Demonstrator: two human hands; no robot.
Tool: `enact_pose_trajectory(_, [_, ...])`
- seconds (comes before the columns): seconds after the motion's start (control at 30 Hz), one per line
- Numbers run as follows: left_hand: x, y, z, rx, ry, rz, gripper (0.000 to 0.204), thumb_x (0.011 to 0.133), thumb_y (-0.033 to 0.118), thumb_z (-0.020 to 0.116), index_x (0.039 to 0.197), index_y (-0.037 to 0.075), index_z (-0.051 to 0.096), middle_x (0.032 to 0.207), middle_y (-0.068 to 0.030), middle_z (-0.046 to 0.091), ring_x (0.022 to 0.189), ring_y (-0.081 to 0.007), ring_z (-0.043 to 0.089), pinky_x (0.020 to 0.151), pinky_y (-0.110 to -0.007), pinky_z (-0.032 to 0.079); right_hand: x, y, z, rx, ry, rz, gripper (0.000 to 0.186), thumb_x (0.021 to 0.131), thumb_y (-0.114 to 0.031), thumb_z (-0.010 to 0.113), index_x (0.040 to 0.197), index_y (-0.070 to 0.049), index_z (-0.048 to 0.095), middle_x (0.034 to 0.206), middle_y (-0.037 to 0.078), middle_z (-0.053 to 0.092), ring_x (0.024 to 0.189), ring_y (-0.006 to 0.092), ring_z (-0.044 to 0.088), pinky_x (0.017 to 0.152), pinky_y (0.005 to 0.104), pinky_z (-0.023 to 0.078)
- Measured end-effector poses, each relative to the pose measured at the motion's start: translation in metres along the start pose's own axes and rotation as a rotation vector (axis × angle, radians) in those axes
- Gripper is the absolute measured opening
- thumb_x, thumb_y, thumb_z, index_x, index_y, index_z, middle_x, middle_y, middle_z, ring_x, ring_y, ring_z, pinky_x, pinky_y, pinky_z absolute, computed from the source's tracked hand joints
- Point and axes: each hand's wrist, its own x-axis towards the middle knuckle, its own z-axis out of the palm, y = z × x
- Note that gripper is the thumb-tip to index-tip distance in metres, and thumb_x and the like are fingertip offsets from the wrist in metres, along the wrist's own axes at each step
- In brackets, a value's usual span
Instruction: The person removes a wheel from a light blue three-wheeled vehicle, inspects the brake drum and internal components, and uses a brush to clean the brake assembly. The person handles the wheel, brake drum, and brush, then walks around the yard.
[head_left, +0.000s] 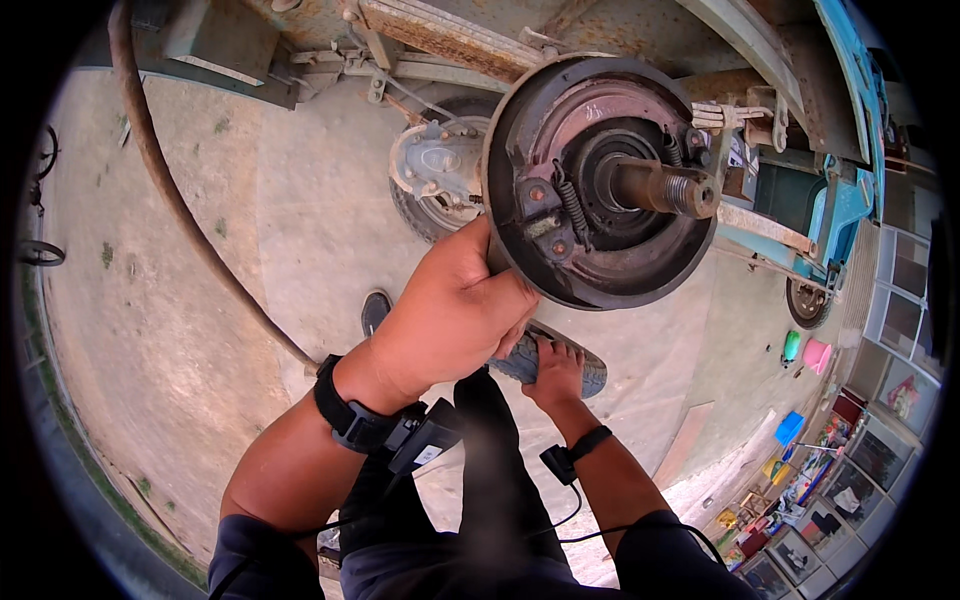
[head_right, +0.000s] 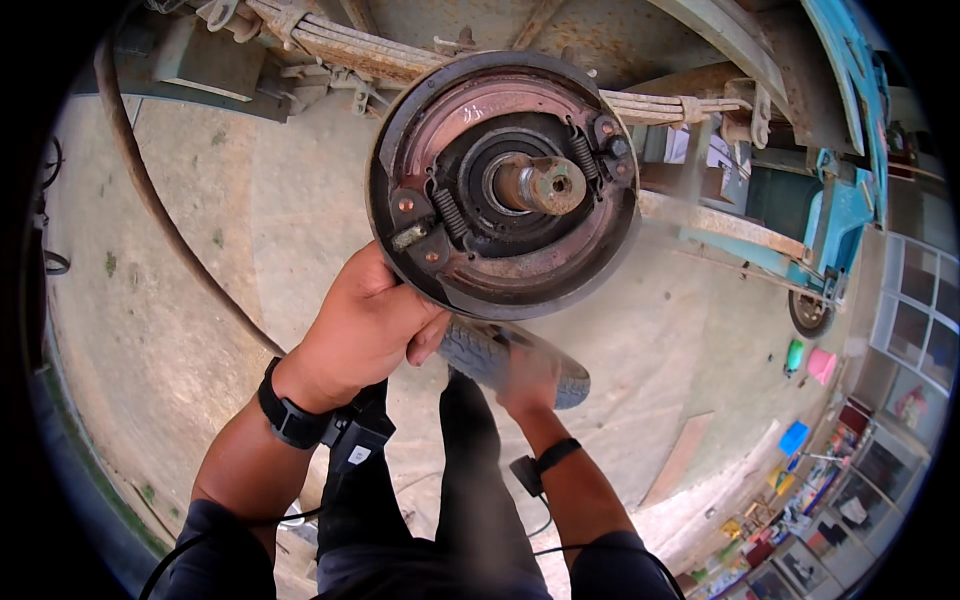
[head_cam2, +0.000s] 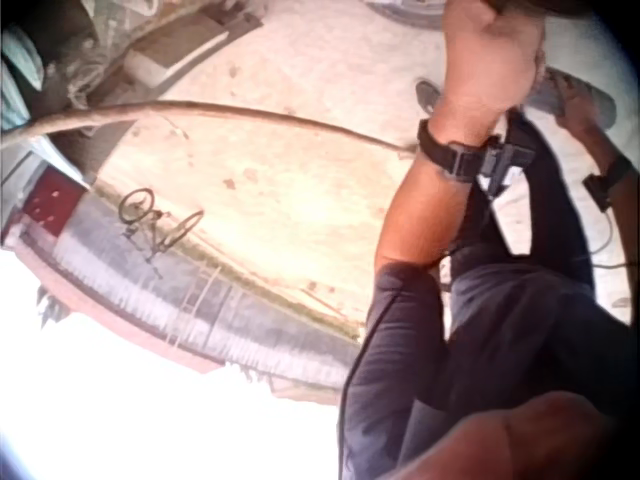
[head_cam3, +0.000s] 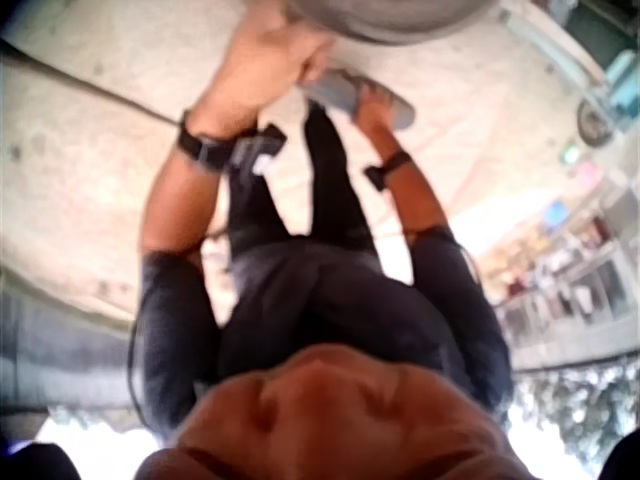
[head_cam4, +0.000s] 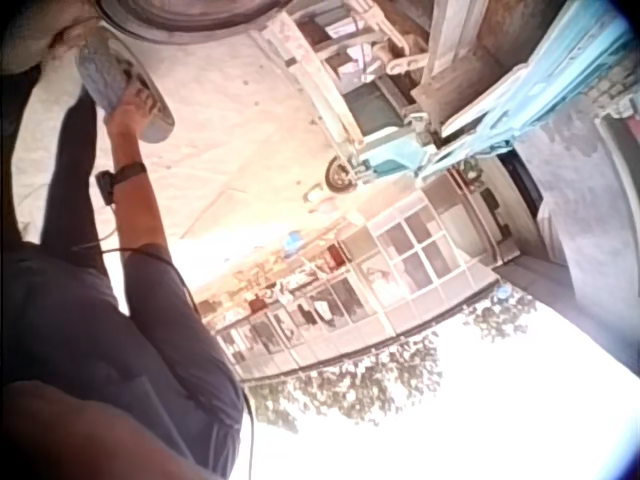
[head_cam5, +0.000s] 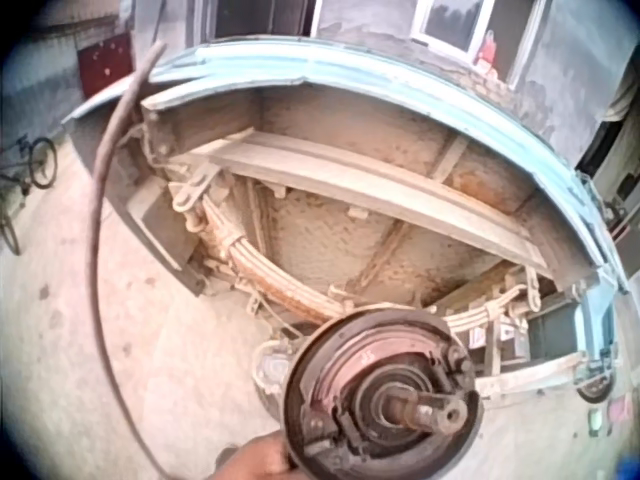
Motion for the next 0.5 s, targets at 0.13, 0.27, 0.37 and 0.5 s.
enact_pose_trajectory(0.13, [0.005,-0.023,0.024,-0.065,0.193,0.187,0.024,0.098,0.008,0.06,0.12,0.001,0.055,0.091,0.0007,0.063,0.072,-0.0029,0.053,0.06,-0.021,0.044,0.003,0.003,0.002,-0.01,0.033,-0.011,0.097,0.057,-0.029,0.09,0.141,-0.015,0.042,0.13,0.016,0.055,0.127,0.0379,0.049,0.115,0.0607,0.028])
enact_pose_trajectory(0.27, [0.012,-0.038,0.044,-0.147,0.35,0.354,0.011,0.098,0.008,0.057,0.109,0.004,0.058,0.081,-0.0016,0.061,0.059,-0.0065,0.049,0.051,-0.022,0.039,0.003,0.009,0.002,-0.016,-0.012,-0.016,0.099,0.059,-0.031,0.088,0.144,-0.018,0.039,0.136,0.014,0.051,0.13,0.0368,0.047,0.116,0.0611,0.027])
enact_pose_trajectory(0.37, [0.015,-0.046,0.053,-0.271,0.419,0.42,0.01,0.098,0.008,0.058,0.107,0.004,0.058,0.079,-0.0022,0.062,0.054,-0.0072,0.048,0.048,-0.023,0.037,0.005,0.014,-0.001,-0.026,-0.053,-0.018,0.099,0.062,-0.033,0.087,0.147,-0.018,0.038,0.14,0.013,0.048,0.132,0.0355,0.046,0.116,0.0607,0.025])
enact_pose_trajectory(0.5, [0.01,-0.041,0.043,-0.155,0.345,0.367,0.014,0.1,0.012,0.054,0.109,0.003,0.058,0.081,-0.004,0.063,0.055,-0.0089,0.05,0.05,-0.024,0.04,0.005,0.022,0.006,-0.046,0.009,-0.054,0.099,0.059,-0.032,0.089,0.142,-0.015,0.039,0.132,0.016,0.053,0.129,0.0375,0.048,0.115,0.06,0.029])
